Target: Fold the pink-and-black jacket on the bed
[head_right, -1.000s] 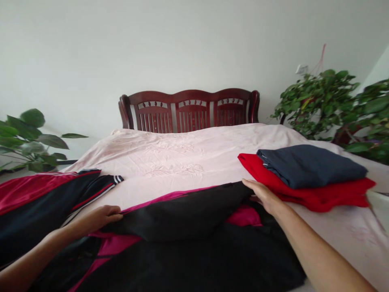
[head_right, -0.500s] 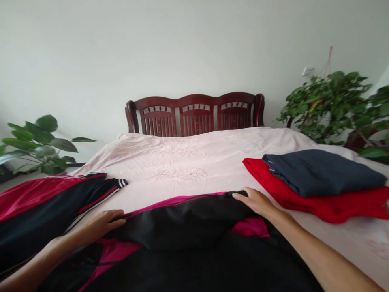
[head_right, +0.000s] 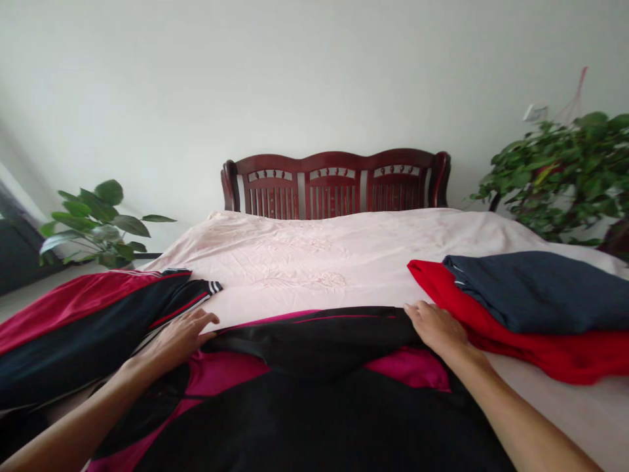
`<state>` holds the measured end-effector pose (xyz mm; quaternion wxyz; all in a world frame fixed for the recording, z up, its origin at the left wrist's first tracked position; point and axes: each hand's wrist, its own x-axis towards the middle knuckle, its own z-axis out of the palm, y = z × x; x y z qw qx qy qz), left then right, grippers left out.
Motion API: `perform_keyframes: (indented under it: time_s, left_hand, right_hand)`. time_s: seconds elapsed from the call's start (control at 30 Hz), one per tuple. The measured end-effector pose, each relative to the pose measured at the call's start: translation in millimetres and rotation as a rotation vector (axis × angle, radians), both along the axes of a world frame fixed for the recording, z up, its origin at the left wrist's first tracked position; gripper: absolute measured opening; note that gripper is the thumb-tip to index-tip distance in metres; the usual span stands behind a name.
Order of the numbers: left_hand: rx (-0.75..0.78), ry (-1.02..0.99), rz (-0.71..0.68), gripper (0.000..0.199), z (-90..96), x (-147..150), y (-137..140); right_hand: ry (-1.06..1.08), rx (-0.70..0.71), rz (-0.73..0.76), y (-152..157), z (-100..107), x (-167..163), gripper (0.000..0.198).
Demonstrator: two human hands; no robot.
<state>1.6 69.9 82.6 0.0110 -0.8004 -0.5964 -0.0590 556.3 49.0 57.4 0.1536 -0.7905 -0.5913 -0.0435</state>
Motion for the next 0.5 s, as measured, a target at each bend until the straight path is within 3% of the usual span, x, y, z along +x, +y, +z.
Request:
perform_keyframes:
  time_s: [0.1, 0.2, 0.37, 0.43, 0.5]
  left_hand:
    - [0.136, -0.113, -0.167, 0.024, 11.6, 29.9, -25.9]
    - [0.085, -0.214, -0.39, 0.022, 8.2, 67.4, -60.3]
    - [0.123, -0.233, -0.271, 0.037, -14.7, 103.9, -96.9]
    - [0.174, -0.186, -0.248, 0.043, -17.8, 107.9, -94.3]
    - [0.177, -0.136, -0.281, 0.035, -15.2, 108.0, -83.4]
  right_hand:
    - [-0.079, 0.116, 0.151, -14.9, 17.4, -31.4, 0.046]
    - [-0.044, 0.167, 0.449, -36.1, 26.4, -70.9, 0.045]
    - [0.012, 0.103, 0.611, -65.6, 25.8, -116.5, 0.043]
    - [0.018, 0.07, 0.637, -70.7, 22.0, -128.4, 0.044]
    - [0.04, 0.011, 0.673, -71.8, 15.7, -138.7, 0.047]
